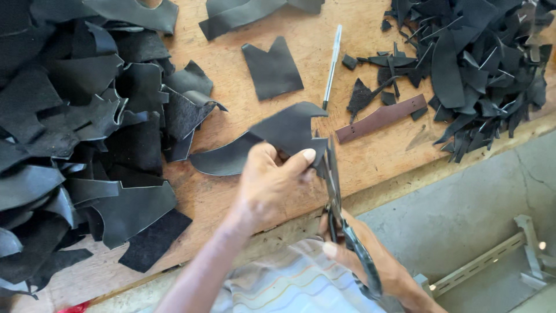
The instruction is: The person marks a piece of black leather with a pen using a brown template, then cuts the leather with shears. They repeat the process with additional pieces, stacking the cut pieces on the table.
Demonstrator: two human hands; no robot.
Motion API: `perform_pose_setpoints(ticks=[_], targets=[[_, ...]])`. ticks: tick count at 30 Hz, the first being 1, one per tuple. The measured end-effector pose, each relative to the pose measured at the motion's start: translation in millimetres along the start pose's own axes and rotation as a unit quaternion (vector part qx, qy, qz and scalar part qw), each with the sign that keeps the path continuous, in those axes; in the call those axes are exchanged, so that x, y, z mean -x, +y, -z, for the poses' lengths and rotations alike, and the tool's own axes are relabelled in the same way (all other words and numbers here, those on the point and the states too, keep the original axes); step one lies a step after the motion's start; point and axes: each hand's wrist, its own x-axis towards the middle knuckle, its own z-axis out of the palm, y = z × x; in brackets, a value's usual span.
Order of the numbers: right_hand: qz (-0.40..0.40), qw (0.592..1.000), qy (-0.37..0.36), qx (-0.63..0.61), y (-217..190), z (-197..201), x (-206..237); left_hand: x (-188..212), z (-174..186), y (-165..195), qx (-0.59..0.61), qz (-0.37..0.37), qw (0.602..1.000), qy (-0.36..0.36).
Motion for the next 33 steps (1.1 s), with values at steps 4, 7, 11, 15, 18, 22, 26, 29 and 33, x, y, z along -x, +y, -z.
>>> perform_pose_setpoints(ticks=[4, 7, 11, 15, 18, 22, 26, 29, 33], targets=[[-0.069, 0.997, -0.046, -0.006, -4.8, 3.9, 2.7, -4.6, 28.1, 16.7, -0.145, 0.027, 0.983, -0.109], [-0.071, 0.995, -0.064, -0.004, -8.4, 0.9, -1.6, -4.1, 37.6, 21.8, -0.163, 0.049, 0.974, -0.149], [-0.107, 0.992, -0.068, -0.022, -13.8, -2.3, -4.0, -4.3, 42.7, 27.3, -0.184, 0.045, 0.968, -0.165], [-0.087, 0.994, -0.061, 0.016, -18.1, -2.7, -4.5, -6.9, 44.5, 29.9, -0.183, 0.043, 0.966, -0.179], [-0.083, 0.994, -0.057, 0.032, -20.3, -2.7, -6.0, -7.4, 46.2, 28.7, -0.140, 0.051, 0.970, -0.193], [-0.087, 0.994, -0.053, 0.049, -22.7, -2.8, -6.9, -8.9, 47.5, 26.5, -0.120, 0.045, 0.970, -0.208], [-0.074, 0.995, -0.047, 0.054, -22.2, -2.8, -5.9, -9.7, 47.8, 26.2, -0.115, 0.048, 0.970, -0.208], [-0.065, 0.996, -0.041, 0.042, -18.4, -3.3, -6.0, -8.8, 47.5, 26.3, -0.120, 0.047, 0.970, -0.207], [-0.052, 0.995, -0.015, 0.085, -9.6, -5.4, -7.3, -10.2, 45.8, 24.2, -0.134, 0.048, 0.968, -0.206]])
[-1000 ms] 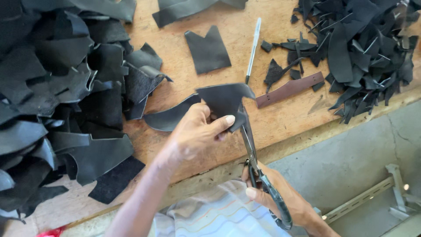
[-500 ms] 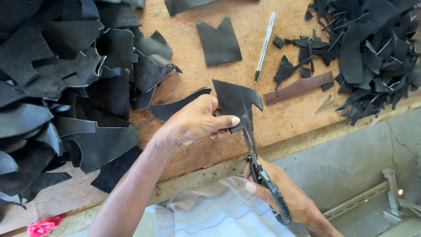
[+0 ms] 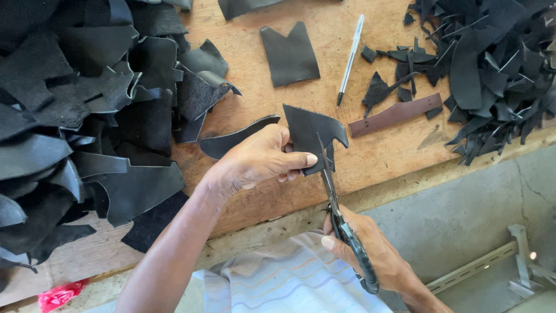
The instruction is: The person marks a piece of black leather with a pen using a brown template, then cuts the leather with shears. They repeat the process with additional pieces, stacking the cut pieces on the table.
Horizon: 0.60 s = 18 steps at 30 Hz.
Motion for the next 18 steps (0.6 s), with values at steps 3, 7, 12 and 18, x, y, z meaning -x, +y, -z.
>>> perform_pose_setpoints(ticks=[3, 7, 12, 18], targets=[[-0.015, 1.000, 0.005, -0.018, 6.9, -3.2, -1.1, -2.1, -1.6, -5.0, 0.032, 0.029, 0.999, 0.018], [0.000, 0.994, -0.009, -0.110, 14.4, -4.1, -1.2, -6.2, -2.6, -13.3, 0.061, 0.008, 0.998, 0.003], [-0.011, 0.996, -0.007, -0.091, 19.0, -2.9, -1.0, -10.6, -1.8, -19.0, 0.080, 0.016, 0.997, 0.010], [-0.013, 0.995, -0.007, -0.103, 20.5, -4.4, -0.3, -11.0, -1.1, -19.1, 0.076, 0.022, 0.996, 0.031]])
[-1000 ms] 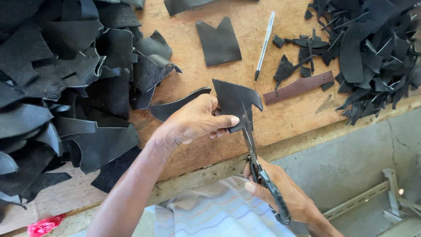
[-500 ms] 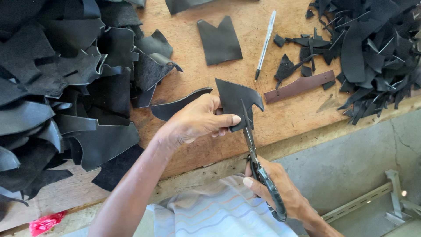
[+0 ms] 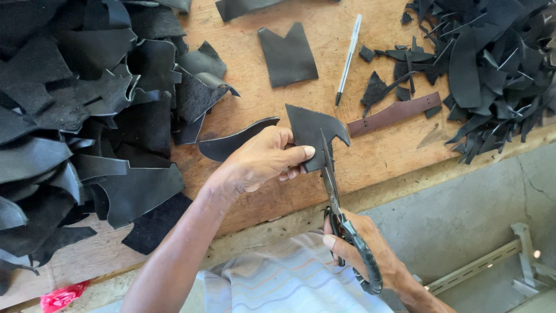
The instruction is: The person marks a piece of black leather with a pen using a brown template, then cuts the leather with shears. They repeat the process with additional pieces, stacking the cut pieces on the table.
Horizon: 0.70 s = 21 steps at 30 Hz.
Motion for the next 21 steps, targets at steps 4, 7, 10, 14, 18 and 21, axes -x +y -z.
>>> perform_pose_setpoints(ticks=[4, 7, 10, 14, 18, 21], targets=[[-0.008, 1.000, 0.003, -0.005, 1.6, -0.6, 0.0, 0.0, -1.1, 0.4, -0.007, -0.007, 1.000, -0.005], [-0.011, 1.000, 0.008, -0.007, 3.1, -1.3, -0.3, 0.1, -1.1, 1.0, -0.004, -0.011, 1.000, -0.008], [-0.015, 1.000, 0.010, -0.006, 3.9, -2.2, -1.3, 0.3, -0.6, 1.5, -0.006, -0.014, 1.000, -0.011], [-0.009, 1.000, 0.015, -0.009, 3.5, -3.3, -2.3, 1.0, -0.2, 1.3, -0.006, -0.011, 1.000, -0.007], [-0.008, 1.000, 0.016, -0.006, 2.3, -4.6, -2.9, 1.6, 0.0, 1.1, -0.001, -0.019, 1.000, -0.011], [-0.031, 0.999, 0.023, -0.012, 2.5, -5.8, -3.2, 1.3, 0.2, 0.5, 0.002, -0.018, 1.000, -0.010]])
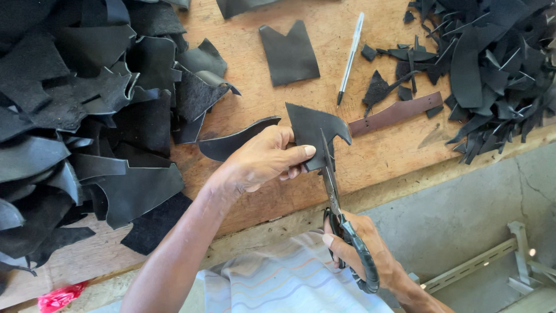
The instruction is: The person marks a piece of black leather with a pen using a brown template, then cuts the leather with shears. They repeat the process with additional pieces, stacking the cut pieces on the table.
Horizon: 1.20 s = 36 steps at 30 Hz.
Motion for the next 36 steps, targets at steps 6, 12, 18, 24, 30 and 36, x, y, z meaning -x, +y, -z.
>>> perform_pose_setpoints(ticks=[6, 12, 18, 24, 30, 36], targets=[[0.019, 1.000, 0.001, 0.008, 5.3, 0.4, -0.7, -3.3, 1.6, -4.4, 0.007, 0.005, 1.000, -0.003], [0.005, 1.000, 0.018, -0.002, 13.6, -2.6, -2.5, -4.0, 2.1, -6.5, -0.004, 0.007, 1.000, -0.005], [0.002, 1.000, 0.017, -0.015, 17.8, -2.7, 0.8, -0.9, -3.5, -2.6, -0.036, 0.048, 0.998, 0.022], [-0.016, 0.999, -0.009, -0.027, 9.6, 0.0, 4.8, -1.7, -14.1, -1.8, -0.040, 0.019, 0.994, 0.102], [0.049, 0.998, -0.039, -0.021, -5.8, 6.4, 6.5, 3.1, -19.6, -7.2, -0.076, 0.025, 0.995, 0.058], [0.041, 0.999, -0.021, -0.021, -5.6, 7.0, 4.6, -1.2, -18.2, -16.1, 0.014, 0.000, 0.999, 0.030]])
